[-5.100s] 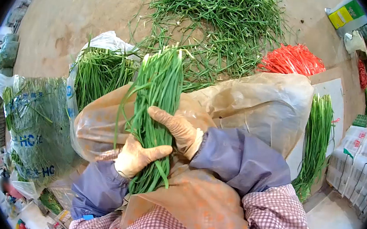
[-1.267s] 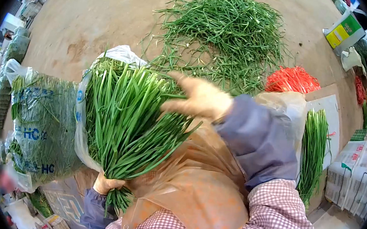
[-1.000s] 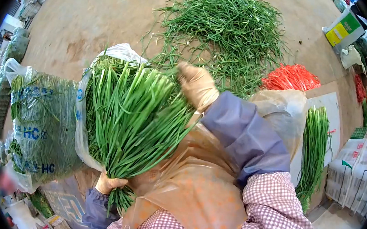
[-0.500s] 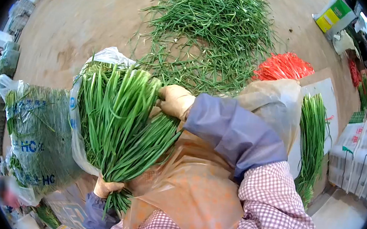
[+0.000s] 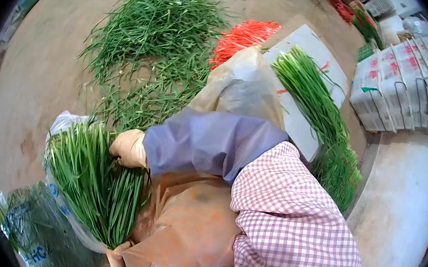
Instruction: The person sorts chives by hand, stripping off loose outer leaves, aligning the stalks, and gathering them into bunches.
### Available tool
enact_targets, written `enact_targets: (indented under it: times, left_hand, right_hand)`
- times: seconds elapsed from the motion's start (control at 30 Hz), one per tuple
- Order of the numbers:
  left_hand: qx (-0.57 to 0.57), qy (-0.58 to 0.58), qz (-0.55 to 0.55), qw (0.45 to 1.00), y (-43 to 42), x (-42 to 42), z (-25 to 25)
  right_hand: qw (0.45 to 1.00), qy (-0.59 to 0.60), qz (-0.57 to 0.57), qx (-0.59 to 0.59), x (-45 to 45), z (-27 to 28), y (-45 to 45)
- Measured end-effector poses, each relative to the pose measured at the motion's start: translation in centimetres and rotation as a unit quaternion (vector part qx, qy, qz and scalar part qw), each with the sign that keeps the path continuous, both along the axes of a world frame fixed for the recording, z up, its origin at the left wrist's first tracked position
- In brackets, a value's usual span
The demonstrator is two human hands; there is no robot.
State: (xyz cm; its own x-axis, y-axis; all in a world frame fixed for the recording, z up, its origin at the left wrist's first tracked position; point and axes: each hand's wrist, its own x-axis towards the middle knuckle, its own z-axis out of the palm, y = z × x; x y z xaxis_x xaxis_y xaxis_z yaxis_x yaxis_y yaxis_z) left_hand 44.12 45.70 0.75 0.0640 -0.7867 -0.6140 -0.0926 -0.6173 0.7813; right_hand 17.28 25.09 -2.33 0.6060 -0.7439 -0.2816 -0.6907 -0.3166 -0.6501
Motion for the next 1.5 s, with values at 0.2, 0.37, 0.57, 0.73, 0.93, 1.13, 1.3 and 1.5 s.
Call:
enact_targets:
  times: [0.2, 0.37, 0.57, 0.73, 0.93, 1.13, 1.3, 1.5]
  left_hand:
    - [0.046, 0.047, -0.038, 0.997, 0.8, 1.7, 0.3]
    - [0.067, 0.084, -0.035, 0.994, 1.0, 2.4, -0.7]
    - [0.051, 0.061, -0.076, 0.994, 0.3, 2.3, -0.4]
    - [0.005, 0.046, -0.092, 0.995, -0.1, 1.8, 1.9]
    - [-0.039, 0.117, -0.131, 0.984, -2.3, 1.5, 2.7]
    - [-0.014, 0.087, -0.175, 0.981, -4.1, 1.4, 3.1]
    - [0.031, -0.013, -0.215, 0.976, -5.2, 0.9, 5.1]
    - [-0.01, -0.028, -0.26, 0.965, -4.5, 1.1, 5.5]
  right_hand:
    - [0.957, -0.087, -0.22, -0.165, -5.8, -3.5, -6.0]
    - [0.847, -0.294, -0.432, 0.098, -9.0, -1.1, -7.5]
    - [0.976, -0.151, -0.128, 0.095, -2.0, 0.3, -1.1]
    - [0.939, -0.151, -0.307, 0.014, -1.7, -7.0, -3.9]
    - [0.746, -0.438, -0.452, 0.218, -7.3, -10.4, -8.2]
    - [0.903, -0.349, -0.145, -0.205, -1.0, 4.4, -3.8]
    - [0.898, -0.161, 0.186, -0.365, 3.3, 5.0, -0.4]
    - [0.9, -0.357, 0.108, -0.224, 2.9, 2.7, 1.0]
